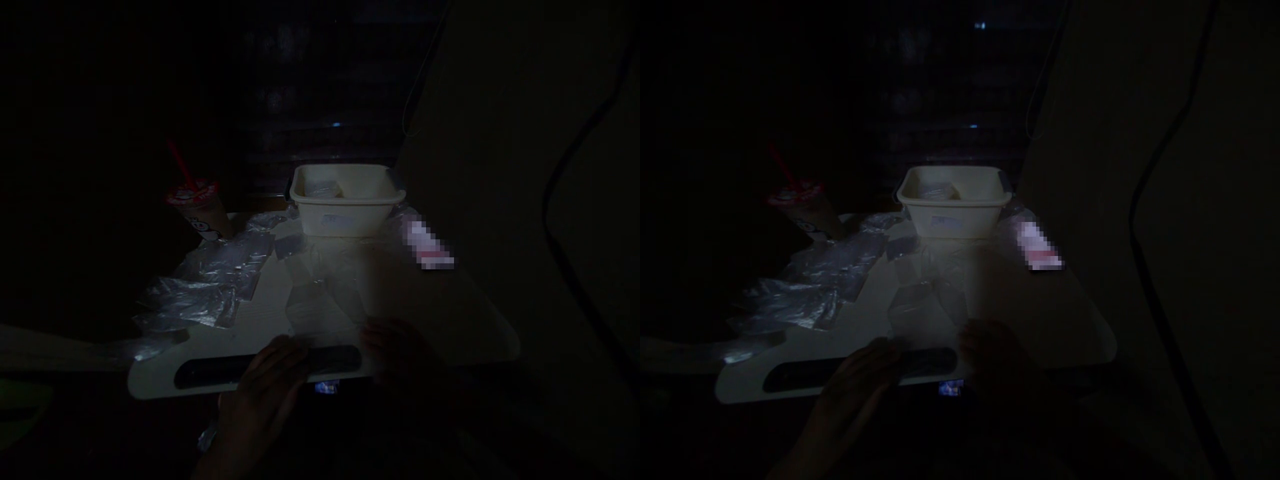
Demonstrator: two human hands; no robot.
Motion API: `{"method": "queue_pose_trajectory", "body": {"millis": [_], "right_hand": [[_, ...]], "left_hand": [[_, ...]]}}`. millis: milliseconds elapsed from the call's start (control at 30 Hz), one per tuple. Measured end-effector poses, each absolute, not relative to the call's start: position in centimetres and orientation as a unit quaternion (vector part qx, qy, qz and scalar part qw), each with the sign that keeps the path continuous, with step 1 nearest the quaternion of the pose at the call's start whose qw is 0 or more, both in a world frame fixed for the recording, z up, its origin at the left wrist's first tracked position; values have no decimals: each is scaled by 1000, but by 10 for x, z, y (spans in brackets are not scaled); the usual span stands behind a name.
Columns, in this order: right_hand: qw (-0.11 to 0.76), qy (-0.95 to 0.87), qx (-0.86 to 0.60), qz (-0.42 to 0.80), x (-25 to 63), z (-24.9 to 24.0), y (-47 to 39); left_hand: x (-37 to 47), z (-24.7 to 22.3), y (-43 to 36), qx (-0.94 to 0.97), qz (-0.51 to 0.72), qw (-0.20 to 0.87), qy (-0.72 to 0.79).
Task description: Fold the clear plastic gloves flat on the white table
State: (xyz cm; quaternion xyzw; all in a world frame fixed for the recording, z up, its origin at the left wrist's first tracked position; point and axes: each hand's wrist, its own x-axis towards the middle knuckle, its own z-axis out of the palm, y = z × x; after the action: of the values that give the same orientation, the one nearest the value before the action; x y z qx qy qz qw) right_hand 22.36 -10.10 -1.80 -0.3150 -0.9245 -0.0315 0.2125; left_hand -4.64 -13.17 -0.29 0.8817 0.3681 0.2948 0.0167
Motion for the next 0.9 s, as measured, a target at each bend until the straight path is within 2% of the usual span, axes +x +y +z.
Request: {"method": "queue_pose_trajectory", "body": {"millis": [200, 367, 433, 533, 600, 733, 900], "right_hand": [[246, -926, -287, -19, 219, -22, -93], [314, -904, -291, 3, 219, -17, -93], [300, -907, -294, 15, 222, -16, -96], [215, -922, -321, 32, 228, -15, -98], [190, -918, -346, 28, 228, -15, -95], [212, -919, -328, 45, 221, -11, -86], [268, -904, -316, 101, 214, -5, -84]], "left_hand": [[-47, 0, -137, 870, 319, 49, 372], [-42, 7, -128, 853, 271, 62, 441], [-41, 9, -122, 856, 267, 65, 437], [-39, 11, -117, 859, 293, 83, 412], [-38, 12, -118, 844, 321, 102, 418], [-38, 15, -121, 822, 347, 129, 432], [-43, 14, -116, 835, 334, 97, 427]]}}
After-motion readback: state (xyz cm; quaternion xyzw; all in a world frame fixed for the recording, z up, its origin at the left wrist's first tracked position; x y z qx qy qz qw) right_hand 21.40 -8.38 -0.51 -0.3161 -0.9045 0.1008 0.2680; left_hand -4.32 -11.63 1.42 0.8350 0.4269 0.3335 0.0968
